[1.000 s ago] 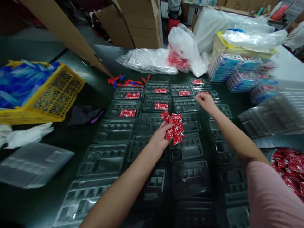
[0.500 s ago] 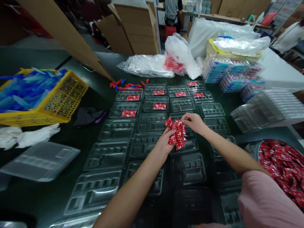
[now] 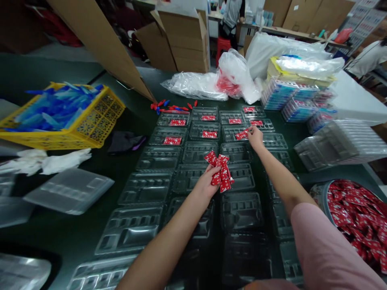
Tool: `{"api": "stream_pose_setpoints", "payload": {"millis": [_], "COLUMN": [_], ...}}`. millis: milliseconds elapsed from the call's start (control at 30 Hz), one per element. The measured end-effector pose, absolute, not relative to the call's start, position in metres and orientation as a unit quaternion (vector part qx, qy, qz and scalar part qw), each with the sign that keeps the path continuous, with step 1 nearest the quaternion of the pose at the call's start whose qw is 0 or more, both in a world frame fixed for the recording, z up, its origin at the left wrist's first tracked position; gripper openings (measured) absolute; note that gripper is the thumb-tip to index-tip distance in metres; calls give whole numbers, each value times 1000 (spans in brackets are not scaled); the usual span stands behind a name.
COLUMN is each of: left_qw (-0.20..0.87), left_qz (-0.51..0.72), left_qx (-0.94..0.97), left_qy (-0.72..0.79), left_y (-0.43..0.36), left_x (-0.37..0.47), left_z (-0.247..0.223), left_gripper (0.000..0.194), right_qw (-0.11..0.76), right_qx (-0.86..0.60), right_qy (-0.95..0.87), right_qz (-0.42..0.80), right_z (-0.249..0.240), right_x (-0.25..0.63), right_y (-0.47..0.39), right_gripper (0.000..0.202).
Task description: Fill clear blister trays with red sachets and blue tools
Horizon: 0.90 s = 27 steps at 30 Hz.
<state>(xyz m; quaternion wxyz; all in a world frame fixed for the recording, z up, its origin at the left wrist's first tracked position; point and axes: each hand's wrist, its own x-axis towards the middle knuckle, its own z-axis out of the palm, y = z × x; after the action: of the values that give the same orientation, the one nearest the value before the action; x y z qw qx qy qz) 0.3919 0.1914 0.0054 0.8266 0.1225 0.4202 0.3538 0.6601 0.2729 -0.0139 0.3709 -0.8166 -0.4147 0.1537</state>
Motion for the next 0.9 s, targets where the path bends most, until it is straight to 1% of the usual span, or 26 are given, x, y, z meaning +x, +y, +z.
{"api": "stream_pose_setpoints", "payload": {"millis": [100,133,200,267,333,400,467,533,600,633,700,767,800,833,867,900], "left_qw": [825,823,821,825,829,834,839,842,845,850,860,865,865,864,862,859], "left_qz": [352,353,354,348,341,335,326,313,296,284,261,244,242,243,248,254], "left_qx": [125,122,118,121,127,136,147,159,169,175,189,199,201,199,196,191], "left_qy": [423,427,432,428,425,416,409,409,412,408,396,390,390,393,397,401], "left_y": [191,191,190,187,184,178,172,165,158,155,149,146,145,144,144,144], "left_x": [392,393,396,400,405,411,417,423,427,428,430,430,429,429,429,428], "left_z": [8,9,12,14,16,17,17,16,15,15,15,15,15,15,15,15], "left_gripper": [31,30,29,29,29,31,32,32,31,31,34,36,37,37,36,36], "right_qw": [285,271,283,326,359,368,369,368,386,410,492,575,598,599,580,541], "right_qx": [-836,-836,-816,-758,-663,-567,-519,-508,-508,-514,-546,-604,-640,-681,-727,-773], "right_qy": [-461,-473,-502,-552,-611,-650,-670,-677,-666,-647,-573,-459,-402,-356,-320,-295], "right_qz": [86,67,56,116,241,347,383,385,386,386,364,307,265,224,183,149], "right_z": [-10,-6,5,20,35,48,55,57,54,51,44,36,32,28,23,19], "right_x": [655,653,646,634,616,598,584,579,586,595,623,661,681,702,720,737], "right_y": [266,263,255,243,227,208,191,181,178,179,185,194,199,203,206,208], "right_gripper": [29,31,36,35,33,32,25,14,11,12,14,15,15,17,19,21]}}
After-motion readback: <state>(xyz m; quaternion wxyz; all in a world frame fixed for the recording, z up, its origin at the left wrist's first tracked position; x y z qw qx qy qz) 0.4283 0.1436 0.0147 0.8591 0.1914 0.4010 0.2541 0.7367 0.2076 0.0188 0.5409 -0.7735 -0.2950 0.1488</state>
